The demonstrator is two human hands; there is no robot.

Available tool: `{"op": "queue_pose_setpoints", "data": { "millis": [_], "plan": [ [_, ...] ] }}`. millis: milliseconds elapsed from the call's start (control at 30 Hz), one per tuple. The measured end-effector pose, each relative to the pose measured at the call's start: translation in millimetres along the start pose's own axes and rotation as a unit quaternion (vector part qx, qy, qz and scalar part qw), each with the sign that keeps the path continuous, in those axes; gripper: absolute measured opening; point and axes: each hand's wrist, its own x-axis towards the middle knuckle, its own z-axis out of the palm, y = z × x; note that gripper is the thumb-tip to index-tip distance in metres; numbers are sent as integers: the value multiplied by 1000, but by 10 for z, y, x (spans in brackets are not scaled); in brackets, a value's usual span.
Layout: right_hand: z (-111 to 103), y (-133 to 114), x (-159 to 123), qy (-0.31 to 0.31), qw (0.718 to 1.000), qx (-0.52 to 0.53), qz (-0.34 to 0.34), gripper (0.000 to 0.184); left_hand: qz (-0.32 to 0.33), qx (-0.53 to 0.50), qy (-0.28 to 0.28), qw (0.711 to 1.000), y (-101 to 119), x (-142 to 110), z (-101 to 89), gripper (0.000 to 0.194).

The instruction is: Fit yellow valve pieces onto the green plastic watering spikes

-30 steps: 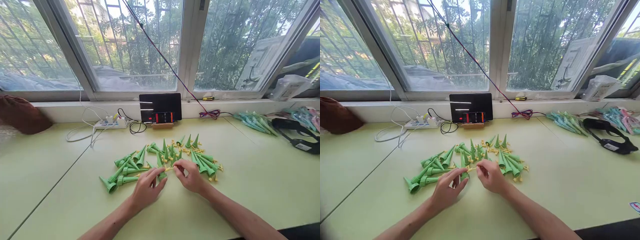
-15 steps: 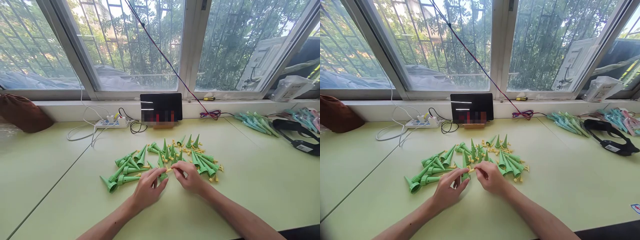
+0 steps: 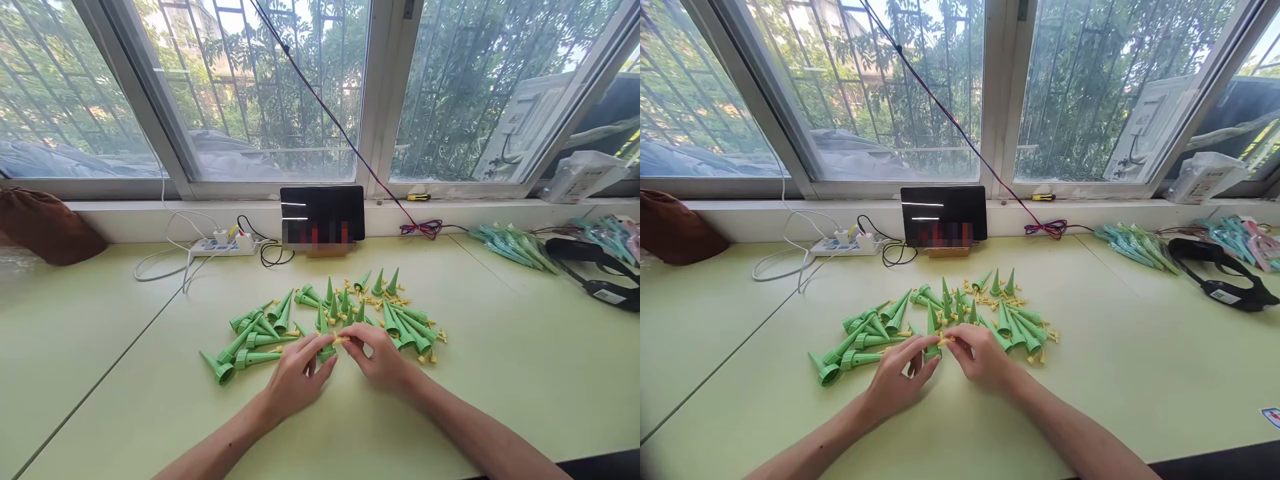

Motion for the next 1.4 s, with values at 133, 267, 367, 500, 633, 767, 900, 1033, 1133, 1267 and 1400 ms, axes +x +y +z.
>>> {"op": "queue_pose_setpoints", "data": {
  "millis": [133, 267, 367, 500, 633, 767, 900, 1033, 1133, 1267, 1400],
  "plan": [
    [-3, -9, -5, -1, 1000, -2, 1, 16, -10, 7, -9, 1000, 0, 7, -1, 26],
    [1, -15, -10, -2, 1000, -5, -1, 15, -27, 16, -26, 999, 7, 14, -12, 29],
    [12, -7, -20, -7, 1000, -8, 3, 15, -37, 18, -37, 998, 14, 15, -18, 31],
    [26, 14, -33, -5, 1000, 4, 19, 18, -45, 11, -47, 998, 14, 20, -20, 33],
    [32, 35, -33, -6, 999, 16, 31, 15, -49, -8, -47, 998, 2, 23, -13, 32],
    [39, 40, -32, 0, 999, 15, 34, 12, -47, -17, -44, 998, -9, 13, -6, 34],
    [43, 34, -29, 5, 999, 11, 29, 14, -48, -20, -44, 998, -13, 7, -8, 35],
    [45, 39, -23, 4, 1000, 6, 25, 18, -48, -39, -52, 997, -13, 11, -13, 35],
    [47, 53, -20, 4, 1000, 7, 24, 19, -51, -35, -59, 996, -11, 12, -16, 37],
    [48, 58, -16, 6, 1000, 16, 21, 16, -50, -24, -48, 997, 0, 16, -15, 38],
    [42, 42, -11, 11, 1000, 11, 12, 15, -50, -22, -32, 998, 9, 20, -4, 36]
  ]
}}
